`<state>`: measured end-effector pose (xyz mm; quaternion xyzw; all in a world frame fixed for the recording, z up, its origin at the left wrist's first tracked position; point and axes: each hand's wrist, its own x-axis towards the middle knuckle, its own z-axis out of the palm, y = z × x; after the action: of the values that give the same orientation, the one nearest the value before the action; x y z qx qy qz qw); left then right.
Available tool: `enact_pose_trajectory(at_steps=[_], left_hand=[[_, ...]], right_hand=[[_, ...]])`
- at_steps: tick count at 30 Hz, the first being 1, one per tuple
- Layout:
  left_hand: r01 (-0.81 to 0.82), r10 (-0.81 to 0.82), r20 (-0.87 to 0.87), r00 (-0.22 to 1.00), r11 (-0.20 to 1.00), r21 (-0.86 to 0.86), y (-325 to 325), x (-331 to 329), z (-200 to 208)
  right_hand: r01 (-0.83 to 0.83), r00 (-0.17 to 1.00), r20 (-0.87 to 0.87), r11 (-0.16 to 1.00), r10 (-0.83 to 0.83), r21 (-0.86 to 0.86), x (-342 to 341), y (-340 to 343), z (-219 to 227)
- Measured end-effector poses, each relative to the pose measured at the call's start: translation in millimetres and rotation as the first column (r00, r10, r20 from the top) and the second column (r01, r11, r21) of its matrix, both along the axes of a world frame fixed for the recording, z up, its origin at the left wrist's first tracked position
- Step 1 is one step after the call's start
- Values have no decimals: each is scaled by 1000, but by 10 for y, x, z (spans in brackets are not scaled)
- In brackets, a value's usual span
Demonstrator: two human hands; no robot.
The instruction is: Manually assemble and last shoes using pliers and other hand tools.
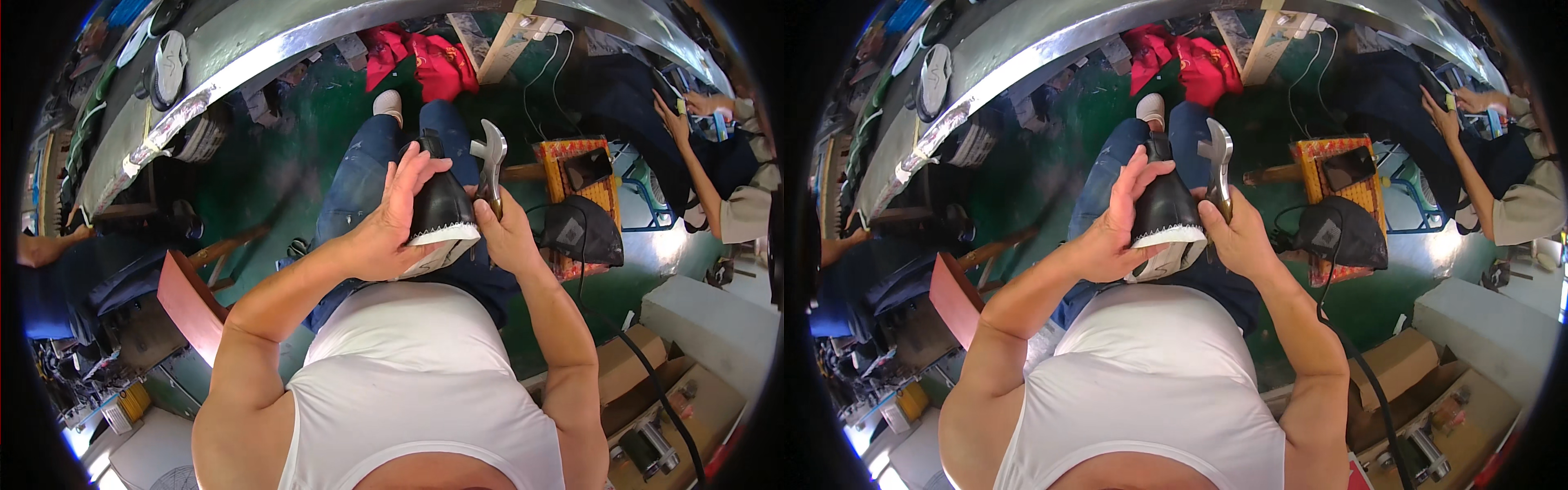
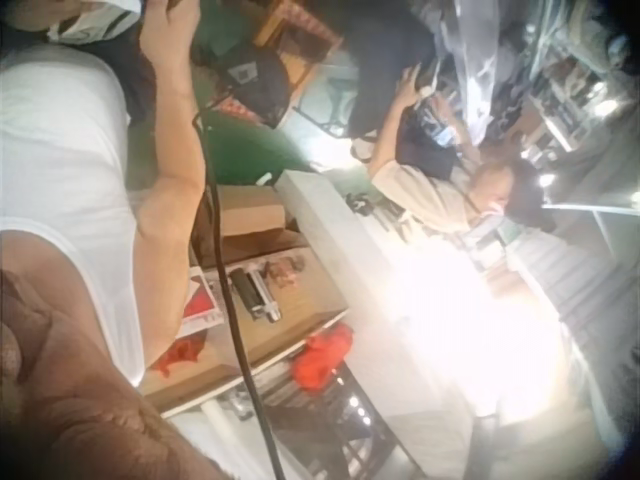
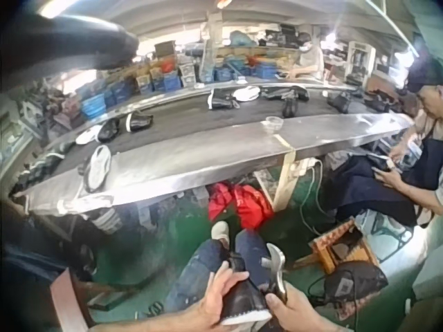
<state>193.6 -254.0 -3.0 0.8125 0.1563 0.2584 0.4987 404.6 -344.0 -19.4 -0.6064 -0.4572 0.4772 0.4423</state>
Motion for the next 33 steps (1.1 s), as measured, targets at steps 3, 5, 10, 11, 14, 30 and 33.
enact_pose_trajectory(at_steps=[3, 5, 10, 11, 14, 30, 33], left_hand=[[-30, 40, -102, 994, 995, 99, 55, -58, 0], [-51, 53, -46, 998, 997, 54, 112, -78, -82], [-117, 117, -10, 993, 980, -162, 340, -214, -283], [-155, 153, -27, 988, 959, -238, 412, -271, -353], [-132, 237, 40, 971, 667, -734, 598, -451, -665], [-89, 108, -24, 994, 644, -760, 741, -892, -558], [-99, 176, 23, 984, 653, -751, 710, -940, -648]], right_hand=[[14, 1000, -19, 999, -13, 38, -57, 61, -5], [-1, 999, 34, 1000, 1, 0, -79, 104, -36], [-59, 998, -27, 962, 53, -268, -127, 177, 185], [-32, 977, -214, 979, -12, -200, -132, 128, 195], [-25, 891, -449, 981, -65, -191, -138, -105, 150], [-214, 972, 16, 919, 232, -331, -378, -138, 66], [-232, 968, 10, 915, 249, -331, -383, -162, 28]])
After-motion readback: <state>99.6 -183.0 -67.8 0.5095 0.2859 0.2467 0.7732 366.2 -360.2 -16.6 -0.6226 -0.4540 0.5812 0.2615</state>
